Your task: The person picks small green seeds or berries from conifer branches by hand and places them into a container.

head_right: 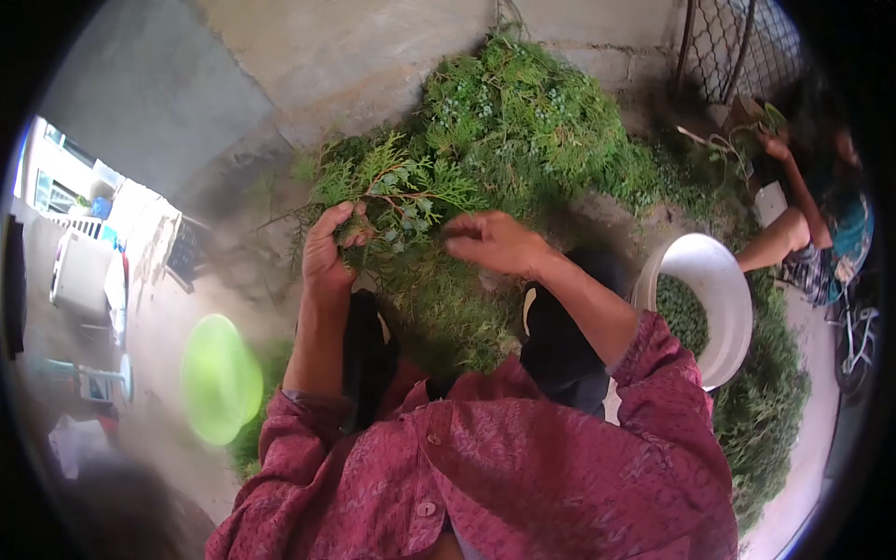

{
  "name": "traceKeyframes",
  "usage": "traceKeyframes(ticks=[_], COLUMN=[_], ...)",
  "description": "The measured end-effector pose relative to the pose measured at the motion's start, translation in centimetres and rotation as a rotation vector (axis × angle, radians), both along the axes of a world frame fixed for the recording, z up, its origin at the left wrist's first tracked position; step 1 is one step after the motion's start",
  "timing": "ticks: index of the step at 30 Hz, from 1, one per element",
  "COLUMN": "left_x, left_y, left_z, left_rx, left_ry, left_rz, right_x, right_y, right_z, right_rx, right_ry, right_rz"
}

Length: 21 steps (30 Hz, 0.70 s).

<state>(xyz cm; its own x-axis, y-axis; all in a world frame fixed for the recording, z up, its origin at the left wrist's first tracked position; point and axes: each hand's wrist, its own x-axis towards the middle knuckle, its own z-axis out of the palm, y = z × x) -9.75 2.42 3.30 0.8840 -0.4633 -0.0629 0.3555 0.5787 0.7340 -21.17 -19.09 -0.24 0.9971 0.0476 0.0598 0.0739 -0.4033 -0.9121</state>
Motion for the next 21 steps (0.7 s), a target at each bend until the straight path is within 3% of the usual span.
traceKeyframes(ticks=[2, 3, 5, 11, 15, 17, 21], left_x=[1.4, 2.4, 4.0, 9.3, 10.4, 10.1, 11.1], left_y=[-0.4, -0.8, -1.2, -2.3, -4.0, -5.0, -5.8], left_z=[-0.2, -0.3, -0.9, -3.5, -4.1, -2.7, -3.9], left_rx=[0.048, 0.039, 0.065, 0.087, 0.011, 0.068, -0.002], left_ry=[0.049, 0.053, 0.107, 0.133, 0.277, 0.292, 0.318], left_rz=[-0.017, -0.007, -0.011, -0.014, -0.070, -0.015, -0.028], right_x=[3.0, 4.8, 7.8, 12.7, 13.9, 14.4, 14.5], right_y=[0.5, 0.4, 0.6, 1.0, 0.9, 1.1, 0.5], right_z=[2.2, 1.9, 0.1, -2.0, -1.6, -1.7, -1.7], right_rx=[0.243, 0.232, 0.508, 0.656, 0.603, 0.762, 0.713], right_ry=[0.307, 0.312, 0.262, 0.278, 0.296, 0.317, 0.297], right_rz=[-0.111, -0.102, -0.070, -0.121, -0.189, -0.255, -0.224])
